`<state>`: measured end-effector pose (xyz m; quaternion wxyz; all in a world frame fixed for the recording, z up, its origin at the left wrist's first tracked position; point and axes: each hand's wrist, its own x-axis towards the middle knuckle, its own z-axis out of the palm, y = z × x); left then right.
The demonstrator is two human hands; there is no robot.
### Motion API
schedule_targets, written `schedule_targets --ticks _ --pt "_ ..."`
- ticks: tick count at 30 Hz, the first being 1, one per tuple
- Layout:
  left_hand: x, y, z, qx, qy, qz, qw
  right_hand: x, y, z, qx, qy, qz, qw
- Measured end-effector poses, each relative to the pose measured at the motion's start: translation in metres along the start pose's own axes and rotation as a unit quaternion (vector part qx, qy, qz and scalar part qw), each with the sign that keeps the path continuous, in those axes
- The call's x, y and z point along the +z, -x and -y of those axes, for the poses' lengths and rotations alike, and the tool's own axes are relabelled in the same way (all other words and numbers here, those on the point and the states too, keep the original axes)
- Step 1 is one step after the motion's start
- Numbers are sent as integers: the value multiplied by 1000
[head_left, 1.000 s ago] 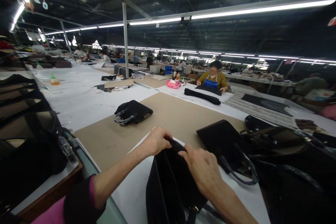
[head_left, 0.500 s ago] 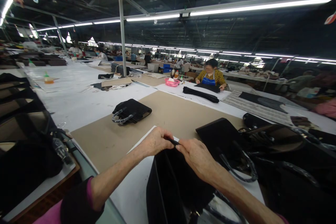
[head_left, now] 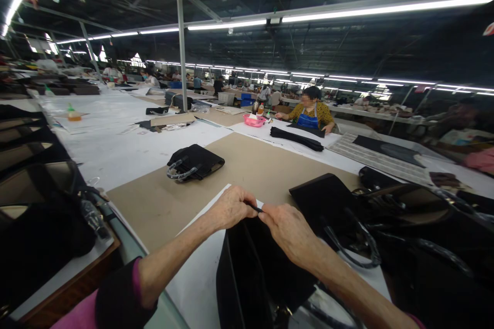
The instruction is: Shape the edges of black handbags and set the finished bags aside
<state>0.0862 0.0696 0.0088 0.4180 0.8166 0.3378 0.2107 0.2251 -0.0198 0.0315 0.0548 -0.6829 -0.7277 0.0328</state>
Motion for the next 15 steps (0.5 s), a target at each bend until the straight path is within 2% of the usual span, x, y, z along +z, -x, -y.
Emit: schedule_targets --ticks 3,6,9,11,13,15 --pt "2 0 3 -4 4 2 1000 -4 -2 5 6 8 13 1000" --pt "1 0 5 20 23 11 999 -5 -11 9 -28 15 20 999" --pt "-9 3 1 30 46 37 998 -4 -21 12 -71 -14 37 997" --pt "-17 16 -6 14 43 45 998 -6 -25 13 -88 -46 52 994" --pt "-19 40 -14 -19 19 2 1000 -10 -25 13 -89 -54 60 993" --pt "-12 76 -20 -71 -8 -90 993 -15 -23 11 -76 -40 58 995"
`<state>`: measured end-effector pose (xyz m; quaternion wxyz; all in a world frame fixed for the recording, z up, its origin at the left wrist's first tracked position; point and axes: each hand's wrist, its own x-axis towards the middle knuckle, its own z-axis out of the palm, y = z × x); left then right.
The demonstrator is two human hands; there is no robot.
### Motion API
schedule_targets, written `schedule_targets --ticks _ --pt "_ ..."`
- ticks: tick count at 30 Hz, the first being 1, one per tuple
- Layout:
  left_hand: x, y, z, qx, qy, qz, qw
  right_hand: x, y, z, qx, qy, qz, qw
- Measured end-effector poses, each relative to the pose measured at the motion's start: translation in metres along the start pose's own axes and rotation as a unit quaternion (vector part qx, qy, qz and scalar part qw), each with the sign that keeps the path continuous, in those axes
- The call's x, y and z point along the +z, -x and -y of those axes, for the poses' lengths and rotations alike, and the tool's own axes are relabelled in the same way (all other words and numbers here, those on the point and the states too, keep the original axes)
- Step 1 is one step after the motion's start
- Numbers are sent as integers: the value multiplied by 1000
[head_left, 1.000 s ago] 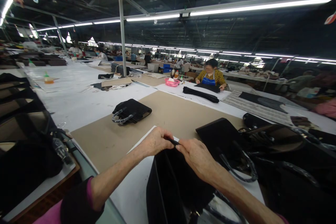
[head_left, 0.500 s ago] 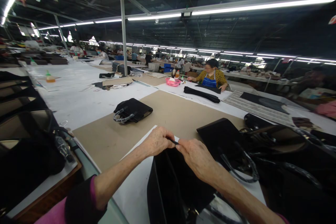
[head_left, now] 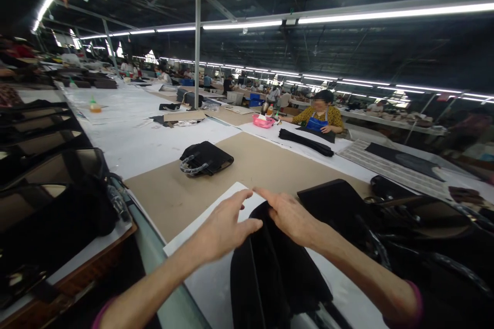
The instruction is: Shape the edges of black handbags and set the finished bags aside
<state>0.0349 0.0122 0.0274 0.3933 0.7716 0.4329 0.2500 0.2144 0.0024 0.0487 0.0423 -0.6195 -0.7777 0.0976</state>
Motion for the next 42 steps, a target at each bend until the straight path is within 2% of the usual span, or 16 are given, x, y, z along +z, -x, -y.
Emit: schedule_targets --ticks 2,4,7,10,12,15,18,22,25,29,36,42 --pt "10 41 3 -15 -21 -39 999 -5 2 -2 14 -6 1 1000" --pt "25 76 10 9 -45 -47 998 -7 2 -3 30 -23 11 999" --pt "44 100 20 -6 -72 -79 994 -8 0 -2 52 -30 23 998" --pt "44 95 22 -96 -75 -103 987 -9 3 1 63 -30 23 997" --pt "32 85 22 -128 -54 -67 988 -12 8 1 72 -39 32 996" --pt "4 71 29 -87 14 31 996 -19 20 -7 82 -53 52 994" --pt "-23 56 44 -47 94 115 988 -21 35 -20 69 -82 66 992" --pt "-40 38 61 -48 132 157 978 -5 47 -31 82 -150 95 981" --pt "-40 34 64 -40 140 160 976 11 49 -35 118 -181 86 973" --pt "-37 36 66 -39 178 128 975 20 45 -40 128 -192 90 969" --pt "-34 41 75 7 247 105 963 23 47 -40 131 -209 84 965" --pt "-38 44 66 47 188 81 978 18 51 -29 130 -237 81 959"
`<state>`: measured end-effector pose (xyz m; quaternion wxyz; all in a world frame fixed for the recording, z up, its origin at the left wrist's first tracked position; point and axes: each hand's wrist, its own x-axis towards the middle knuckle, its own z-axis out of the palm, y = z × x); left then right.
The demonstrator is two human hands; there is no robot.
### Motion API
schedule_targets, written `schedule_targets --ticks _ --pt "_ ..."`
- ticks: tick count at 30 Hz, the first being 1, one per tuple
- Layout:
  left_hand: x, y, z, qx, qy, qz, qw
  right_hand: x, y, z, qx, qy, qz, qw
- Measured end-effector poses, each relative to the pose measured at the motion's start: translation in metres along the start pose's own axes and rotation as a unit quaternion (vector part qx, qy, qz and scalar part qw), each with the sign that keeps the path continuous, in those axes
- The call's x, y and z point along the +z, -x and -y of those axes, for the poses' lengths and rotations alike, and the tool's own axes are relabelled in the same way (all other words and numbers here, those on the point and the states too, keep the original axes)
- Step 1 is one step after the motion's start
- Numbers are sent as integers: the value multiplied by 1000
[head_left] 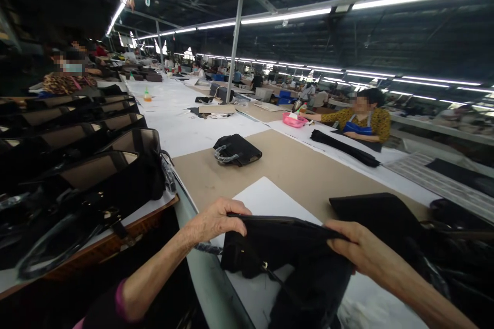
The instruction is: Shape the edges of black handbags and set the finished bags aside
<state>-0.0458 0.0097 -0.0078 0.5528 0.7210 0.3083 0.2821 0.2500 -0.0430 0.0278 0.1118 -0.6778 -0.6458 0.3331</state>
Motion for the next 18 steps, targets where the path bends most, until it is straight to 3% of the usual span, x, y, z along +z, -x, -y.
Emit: schedule_targets --ticks 5,11,14,18 --pt "0 -1 -3 2 -17 23 1000 -3 3 6 14 11 0 1000" --pt "-4 -9 -3 -54 -37 27 998 -5 4 6 -11 23 14 1000" --pt "0 -11 -16 -64 -160 -1 985 -5 3 4 -33 30 14 999" --pt "22 -17 -37 -20 -406 -66 911 -5 3 5 -50 43 4 998"
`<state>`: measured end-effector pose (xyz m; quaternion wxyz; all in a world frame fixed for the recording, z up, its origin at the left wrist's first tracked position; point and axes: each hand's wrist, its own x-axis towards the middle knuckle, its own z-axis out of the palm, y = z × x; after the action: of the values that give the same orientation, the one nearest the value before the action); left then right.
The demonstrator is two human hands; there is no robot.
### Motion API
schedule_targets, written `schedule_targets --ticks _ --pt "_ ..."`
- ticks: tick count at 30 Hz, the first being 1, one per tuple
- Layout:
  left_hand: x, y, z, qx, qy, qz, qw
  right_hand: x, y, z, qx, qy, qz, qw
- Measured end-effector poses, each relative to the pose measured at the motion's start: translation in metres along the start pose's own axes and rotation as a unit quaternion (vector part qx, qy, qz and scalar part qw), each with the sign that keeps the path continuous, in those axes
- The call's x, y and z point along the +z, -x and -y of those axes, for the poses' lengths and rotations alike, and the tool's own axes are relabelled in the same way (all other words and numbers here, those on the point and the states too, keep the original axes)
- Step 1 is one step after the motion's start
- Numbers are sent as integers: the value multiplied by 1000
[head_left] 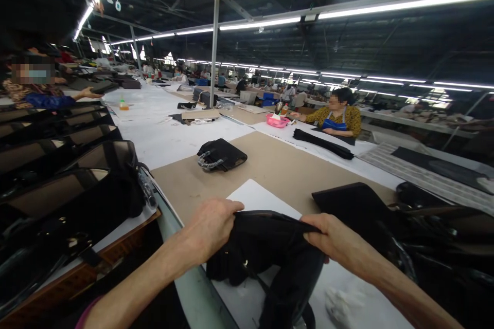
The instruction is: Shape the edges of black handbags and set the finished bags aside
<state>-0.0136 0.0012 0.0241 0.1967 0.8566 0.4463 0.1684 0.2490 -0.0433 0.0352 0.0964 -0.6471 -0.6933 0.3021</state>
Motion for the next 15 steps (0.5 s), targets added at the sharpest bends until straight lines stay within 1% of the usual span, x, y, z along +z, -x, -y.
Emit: schedule_targets --ticks 2,5,8,10,13,15 --pt "8 -4 -15 7 -78 -15 997 0 -1 0 -2 4 -3 1000" --pt "25 -13 -28 27 -124 -35 991 1 -2 -4 -8 5 -12 1000" --pt "40 -21 -26 67 -111 -56 990 1 -3 -11 -24 -2 -19 1000" --pt "44 -23 -19 96 -83 -69 990 1 -3 -15 -32 -8 -20 999" --pt "42 -22 -12 127 -36 -82 988 0 -2 -18 -34 -9 -22 999" --pt "37 -20 -13 137 -13 -81 987 0 -1 -19 -36 -12 -19 999"
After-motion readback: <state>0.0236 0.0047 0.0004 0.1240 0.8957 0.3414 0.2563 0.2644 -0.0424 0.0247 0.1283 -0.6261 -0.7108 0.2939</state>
